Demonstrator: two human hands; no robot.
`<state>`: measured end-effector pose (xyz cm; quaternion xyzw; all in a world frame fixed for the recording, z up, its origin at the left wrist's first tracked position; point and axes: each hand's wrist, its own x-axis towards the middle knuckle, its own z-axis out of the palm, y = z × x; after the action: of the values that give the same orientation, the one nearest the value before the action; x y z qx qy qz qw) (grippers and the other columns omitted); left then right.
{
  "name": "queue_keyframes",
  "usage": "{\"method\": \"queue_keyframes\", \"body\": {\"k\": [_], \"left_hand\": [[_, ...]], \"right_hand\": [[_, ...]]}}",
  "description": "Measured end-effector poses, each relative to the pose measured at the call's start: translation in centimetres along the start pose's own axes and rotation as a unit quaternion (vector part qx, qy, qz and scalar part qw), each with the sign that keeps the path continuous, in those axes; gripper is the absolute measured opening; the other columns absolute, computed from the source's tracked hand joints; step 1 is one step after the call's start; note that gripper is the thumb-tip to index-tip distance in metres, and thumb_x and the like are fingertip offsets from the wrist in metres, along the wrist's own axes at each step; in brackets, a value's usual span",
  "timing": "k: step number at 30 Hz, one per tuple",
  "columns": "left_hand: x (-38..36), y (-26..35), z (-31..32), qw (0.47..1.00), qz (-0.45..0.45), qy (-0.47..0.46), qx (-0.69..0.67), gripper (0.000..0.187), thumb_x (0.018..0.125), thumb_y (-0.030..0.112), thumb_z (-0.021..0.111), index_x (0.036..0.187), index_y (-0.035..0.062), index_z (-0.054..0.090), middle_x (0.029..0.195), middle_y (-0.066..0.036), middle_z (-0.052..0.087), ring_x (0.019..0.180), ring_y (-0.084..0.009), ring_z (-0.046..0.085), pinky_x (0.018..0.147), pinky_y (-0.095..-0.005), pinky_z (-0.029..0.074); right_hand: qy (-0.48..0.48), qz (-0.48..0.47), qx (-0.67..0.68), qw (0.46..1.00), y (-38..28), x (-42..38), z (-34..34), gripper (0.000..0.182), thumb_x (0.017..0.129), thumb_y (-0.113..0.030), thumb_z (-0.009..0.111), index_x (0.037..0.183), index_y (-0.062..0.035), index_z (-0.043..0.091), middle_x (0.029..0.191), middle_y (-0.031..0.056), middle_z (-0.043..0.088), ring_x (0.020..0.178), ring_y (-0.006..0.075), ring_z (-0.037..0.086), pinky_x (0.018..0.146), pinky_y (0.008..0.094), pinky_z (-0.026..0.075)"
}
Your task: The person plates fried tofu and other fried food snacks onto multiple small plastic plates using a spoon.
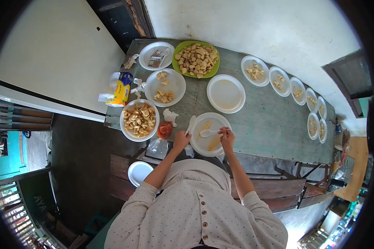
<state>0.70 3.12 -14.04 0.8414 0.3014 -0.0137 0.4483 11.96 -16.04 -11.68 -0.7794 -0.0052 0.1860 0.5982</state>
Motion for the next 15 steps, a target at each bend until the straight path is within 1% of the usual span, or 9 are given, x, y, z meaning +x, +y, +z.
{"method": "queue_keyframes", "body": {"k": [2, 5, 6, 8, 9, 11, 12, 14, 15], "left_hand": [[-0.5, 0.6, -0.3, 1.000, -0.003, 0.018, -0.002, 0.025, 0.071, 0.023, 0.064, 0.075, -0.0014, 0.062, 0.069, -0.021, 0.059, 0.068, -0.0370, 0.059, 0.062, -0.0422, 0.046], [-0.8, 1.1, -0.2, 0.999, -0.020, 0.027, 0.010, 0.024, 0.071, 0.023, 0.064, 0.075, -0.0010, 0.062, 0.069, -0.021, 0.059, 0.069, -0.0369, 0.059, 0.063, -0.0423, 0.046], [-0.9, 1.2, -0.2, 0.999, -0.022, 0.029, 0.011, 0.024, 0.071, 0.023, 0.064, 0.075, -0.0010, 0.062, 0.069, -0.021, 0.059, 0.069, -0.0369, 0.059, 0.063, -0.0423, 0.046], [-0.9, 1.1, 0.3, 0.998, -0.023, 0.053, 0.007, 0.024, 0.071, 0.023, 0.064, 0.076, -0.0009, 0.062, 0.070, -0.021, 0.059, 0.070, -0.0370, 0.059, 0.063, -0.0428, 0.046], [-0.9, 1.0, 0.4, 0.998, -0.024, 0.054, 0.007, 0.024, 0.071, 0.023, 0.064, 0.076, -0.0009, 0.062, 0.070, -0.021, 0.059, 0.070, -0.0370, 0.059, 0.063, -0.0428, 0.046], [-1.1, 0.9, 0.5, 0.998, -0.022, 0.065, 0.014, 0.024, 0.071, 0.023, 0.065, 0.077, -0.0010, 0.062, 0.070, -0.021, 0.059, 0.070, -0.0370, 0.059, 0.063, -0.0430, 0.046], [-1.1, 0.9, 0.7, 0.997, -0.025, 0.068, 0.014, 0.024, 0.071, 0.023, 0.065, 0.077, -0.0010, 0.062, 0.070, -0.021, 0.059, 0.070, -0.0370, 0.059, 0.063, -0.0430, 0.046], [-1.2, 0.9, 0.9, 0.996, -0.034, 0.081, 0.006, 0.024, 0.072, 0.022, 0.064, 0.079, -0.0009, 0.062, 0.071, -0.021, 0.059, 0.071, -0.0371, 0.059, 0.064, -0.0431, 0.046], [-1.3, 0.9, 0.9, 0.996, -0.037, 0.084, 0.006, 0.024, 0.072, 0.022, 0.064, 0.079, -0.0009, 0.062, 0.071, -0.021, 0.059, 0.071, -0.0371, 0.059, 0.064, -0.0431, 0.046]], "right_hand": [[0.029, -0.090, -0.053, 0.994, -0.7, 0.2, 0.0, 0.021, 0.090, -0.015, 0.045, 0.081, -0.0005, 0.058, 0.064, 0.0063, 0.060, 0.039, 0.0073, 0.045, 0.037, 0.0228, 0.034], [0.040, -0.136, -0.081, 0.987, -2.1, 0.6, -0.3, 0.021, 0.090, -0.014, 0.045, 0.081, -0.0003, 0.058, 0.064, 0.0063, 0.060, 0.040, 0.0070, 0.044, 0.038, 0.0228, 0.034], [0.037, -0.136, -0.081, 0.987, -2.6, 0.7, -0.3, 0.021, 0.090, -0.014, 0.045, 0.081, -0.0003, 0.058, 0.064, 0.0063, 0.060, 0.040, 0.0070, 0.044, 0.038, 0.0228, 0.034], [-0.019, -0.085, -0.043, 0.995, -3.3, 0.9, -0.6, 0.021, 0.090, -0.014, 0.045, 0.081, -0.0009, 0.059, 0.063, 0.0060, 0.060, 0.043, 0.0067, 0.046, 0.040, 0.0227, 0.035], [-0.021, -0.086, -0.043, 0.995, -2.9, 1.1, -0.8, 0.021, 0.090, -0.014, 0.045, 0.081, -0.0009, 0.059, 0.063, 0.0060, 0.060, 0.043, 0.0067, 0.046, 0.040, 0.0227, 0.035], [-0.100, -0.152, -0.115, 0.977, -2.2, 1.6, -0.8, 0.020, 0.089, -0.016, 0.044, 0.084, -0.0022, 0.059, 0.066, 0.0074, 0.061, 0.051, 0.0133, 0.053, 0.051, 0.0283, 0.041], [-0.104, -0.153, -0.115, 0.976, -1.9, 1.9, -1.1, 0.020, 0.089, -0.016, 0.044, 0.084, -0.0022, 0.059, 0.066, 0.0074, 0.061, 0.051, 0.0133, 0.053, 0.051, 0.0283, 0.041], [0.005, -0.181, -0.113, 0.977, -2.5, 2.5, -1.4, 0.021, 0.089, -0.016, 0.044, 0.085, -0.0021, 0.059, 0.066, 0.0066, 0.061, 0.053, 0.0126, 0.052, 0.053, 0.0279, 0.041], [0.000, -0.182, -0.112, 0.977, -2.8, 2.6, -1.4, 0.021, 0.089, -0.016, 0.044, 0.085, -0.0021, 0.059, 0.066, 0.0066, 0.061, 0.053, 0.0126, 0.052, 0.053, 0.0279, 0.041]]}}
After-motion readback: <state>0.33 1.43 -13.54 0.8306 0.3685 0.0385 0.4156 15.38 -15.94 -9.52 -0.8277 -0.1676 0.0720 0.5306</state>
